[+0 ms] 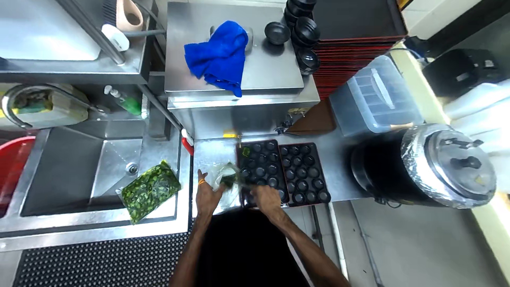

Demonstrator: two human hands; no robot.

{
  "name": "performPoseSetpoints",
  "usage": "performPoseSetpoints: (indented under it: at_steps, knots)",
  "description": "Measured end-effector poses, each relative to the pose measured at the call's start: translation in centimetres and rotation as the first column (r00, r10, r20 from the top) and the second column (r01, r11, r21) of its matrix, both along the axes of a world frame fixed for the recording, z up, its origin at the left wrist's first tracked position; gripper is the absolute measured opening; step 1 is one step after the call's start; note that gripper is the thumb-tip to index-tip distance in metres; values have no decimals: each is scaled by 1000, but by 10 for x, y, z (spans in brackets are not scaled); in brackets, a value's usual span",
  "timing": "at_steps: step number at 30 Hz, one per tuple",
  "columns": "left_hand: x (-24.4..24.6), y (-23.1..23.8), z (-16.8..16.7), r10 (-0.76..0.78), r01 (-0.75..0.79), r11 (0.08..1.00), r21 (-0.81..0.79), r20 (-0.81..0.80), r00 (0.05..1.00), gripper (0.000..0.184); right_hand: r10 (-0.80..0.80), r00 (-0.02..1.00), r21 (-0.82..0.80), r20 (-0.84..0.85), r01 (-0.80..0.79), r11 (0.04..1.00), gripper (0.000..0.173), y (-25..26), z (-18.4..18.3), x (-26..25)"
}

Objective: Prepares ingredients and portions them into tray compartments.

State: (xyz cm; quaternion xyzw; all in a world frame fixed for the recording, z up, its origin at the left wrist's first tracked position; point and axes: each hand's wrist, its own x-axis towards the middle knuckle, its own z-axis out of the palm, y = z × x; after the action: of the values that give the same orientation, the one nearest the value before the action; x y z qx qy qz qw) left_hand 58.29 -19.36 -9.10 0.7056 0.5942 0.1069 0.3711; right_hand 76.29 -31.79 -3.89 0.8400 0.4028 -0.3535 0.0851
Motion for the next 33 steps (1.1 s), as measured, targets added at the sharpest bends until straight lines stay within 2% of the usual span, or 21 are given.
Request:
performPoseSetpoints:
  at_steps: [7, 12, 14, 16, 21, 26, 33]
  knots:
    - [-8, 3, -9, 46, -46, 999, 1, 73, 996, 112, -106, 981, 170, -165, 134, 976, 28, -44, 13, 32]
    - [-11, 4, -11, 55, -57, 998, 25, 74, 996, 113, -261, 893, 319, -368, 385, 866, 25, -62, 21, 64]
    - [-11, 2, -12, 50, -53, 998, 35, 80, 996, 112, -324, 894, 354, -310, 425, 833, 26, -59, 21, 79]
    - [-10, 1, -13, 39, -42, 999, 34, 82, 996, 113, -380, 908, 351, -175, 419, 837, 26, -49, 16, 93]
    - [-9, -1, -10, 35, -37, 999, 30, 69, 997, 113, -457, 889, 237, 30, 438, 867, 31, -14, -8, 114]
    - [-19, -2, -10, 34, -37, 999, 27, 104, 994, 115, -424, 897, 187, 123, 399, 898, 37, 0, -9, 110]
    - [-38, 6, -6, 90, -82, 995, -53, 190, 978, 116, -419, 898, 173, 136, 395, 902, 35, -14, -2, 110]
